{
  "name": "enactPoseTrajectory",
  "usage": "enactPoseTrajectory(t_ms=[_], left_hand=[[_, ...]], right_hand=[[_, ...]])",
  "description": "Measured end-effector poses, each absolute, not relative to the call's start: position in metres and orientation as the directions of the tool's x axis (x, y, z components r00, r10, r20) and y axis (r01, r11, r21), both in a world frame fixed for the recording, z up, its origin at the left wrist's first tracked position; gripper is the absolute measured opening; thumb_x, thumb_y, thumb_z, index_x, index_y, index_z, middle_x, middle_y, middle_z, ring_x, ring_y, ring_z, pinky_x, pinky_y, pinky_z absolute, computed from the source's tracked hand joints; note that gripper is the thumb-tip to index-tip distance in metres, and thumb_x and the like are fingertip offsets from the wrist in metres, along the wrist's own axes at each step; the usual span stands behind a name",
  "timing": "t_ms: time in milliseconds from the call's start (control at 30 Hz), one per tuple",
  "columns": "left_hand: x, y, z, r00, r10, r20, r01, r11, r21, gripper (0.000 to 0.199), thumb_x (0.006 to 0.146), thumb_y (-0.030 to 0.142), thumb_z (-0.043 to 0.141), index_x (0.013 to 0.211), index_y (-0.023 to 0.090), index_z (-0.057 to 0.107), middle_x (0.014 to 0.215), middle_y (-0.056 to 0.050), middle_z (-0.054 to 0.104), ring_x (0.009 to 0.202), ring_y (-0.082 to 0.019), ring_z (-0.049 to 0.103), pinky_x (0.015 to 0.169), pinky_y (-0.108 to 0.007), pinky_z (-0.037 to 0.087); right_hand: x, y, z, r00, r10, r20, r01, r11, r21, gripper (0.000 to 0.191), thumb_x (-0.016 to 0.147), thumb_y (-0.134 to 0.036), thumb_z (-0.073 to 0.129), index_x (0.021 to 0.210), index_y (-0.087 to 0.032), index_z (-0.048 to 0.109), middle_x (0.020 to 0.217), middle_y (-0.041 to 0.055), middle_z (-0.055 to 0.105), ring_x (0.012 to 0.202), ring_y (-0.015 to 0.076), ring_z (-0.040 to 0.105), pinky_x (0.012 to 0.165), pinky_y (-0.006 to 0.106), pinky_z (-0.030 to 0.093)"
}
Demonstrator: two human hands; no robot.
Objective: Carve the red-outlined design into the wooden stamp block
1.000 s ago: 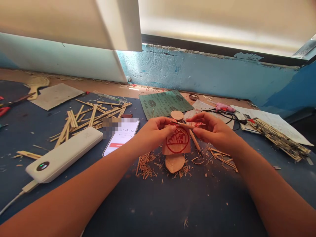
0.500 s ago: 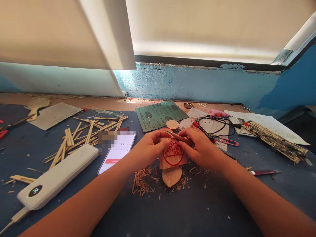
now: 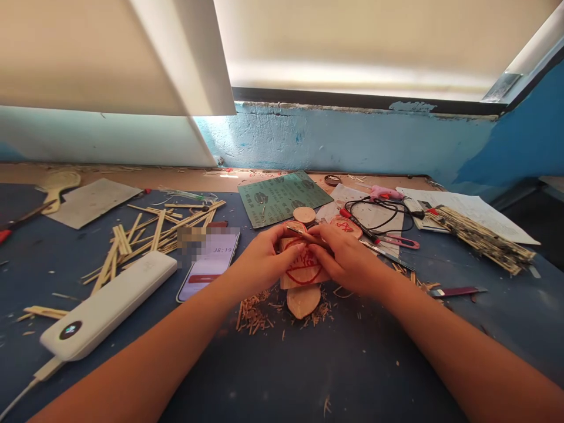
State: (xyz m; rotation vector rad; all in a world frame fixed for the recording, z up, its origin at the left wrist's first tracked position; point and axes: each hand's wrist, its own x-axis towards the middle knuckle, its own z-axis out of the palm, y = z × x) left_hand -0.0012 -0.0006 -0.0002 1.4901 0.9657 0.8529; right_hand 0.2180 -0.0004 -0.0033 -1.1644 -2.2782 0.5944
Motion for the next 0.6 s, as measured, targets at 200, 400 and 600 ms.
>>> enactPoseTrajectory(t_ms=[200,400,600], left_hand=[[-0.002,-0.014,0.000,0.342,0.933,0.111,0.443,-0.264,0.856,0.034,0.098,0.031,0.065,0.130,0.021,0.071,0.132,-0.011,0.075,0.120,-0.028,0.072,0.109,-0.049,0.059],[0.007,-0.032,0.001,0.344,0.925,0.163,0.600,-0.350,0.720,0.046,0.100,0.030,0.061,0.144,0.016,0.062,0.146,-0.019,0.065,0.139,-0.034,0.062,0.119,-0.059,0.052],[-0.015,-0.038,0.022,0.255,0.905,0.341,0.490,-0.425,0.761,0.029,0.106,0.031,0.060,0.133,0.026,0.071,0.141,-0.011,0.069,0.132,-0.027,0.067,0.117,-0.050,0.056]], right_hand=[[0.221,0.006,-0.015,-0.495,0.839,0.224,0.598,0.516,-0.613,0.021,0.111,-0.028,0.051,0.128,-0.022,0.064,0.123,0.0106,0.072,0.114,0.0266,0.068,0.099,0.043,0.052],[0.220,0.005,-0.025,-0.517,0.826,0.226,0.575,0.531,-0.623,0.021,0.114,-0.029,0.044,0.122,-0.023,0.063,0.120,0.0092,0.072,0.111,0.0243,0.068,0.098,0.041,0.055],[0.220,0.006,-0.030,-0.523,0.825,0.213,0.599,0.534,-0.597,0.023,0.113,-0.027,0.046,0.125,-0.022,0.065,0.121,0.0099,0.075,0.111,0.0257,0.070,0.097,0.042,0.056]])
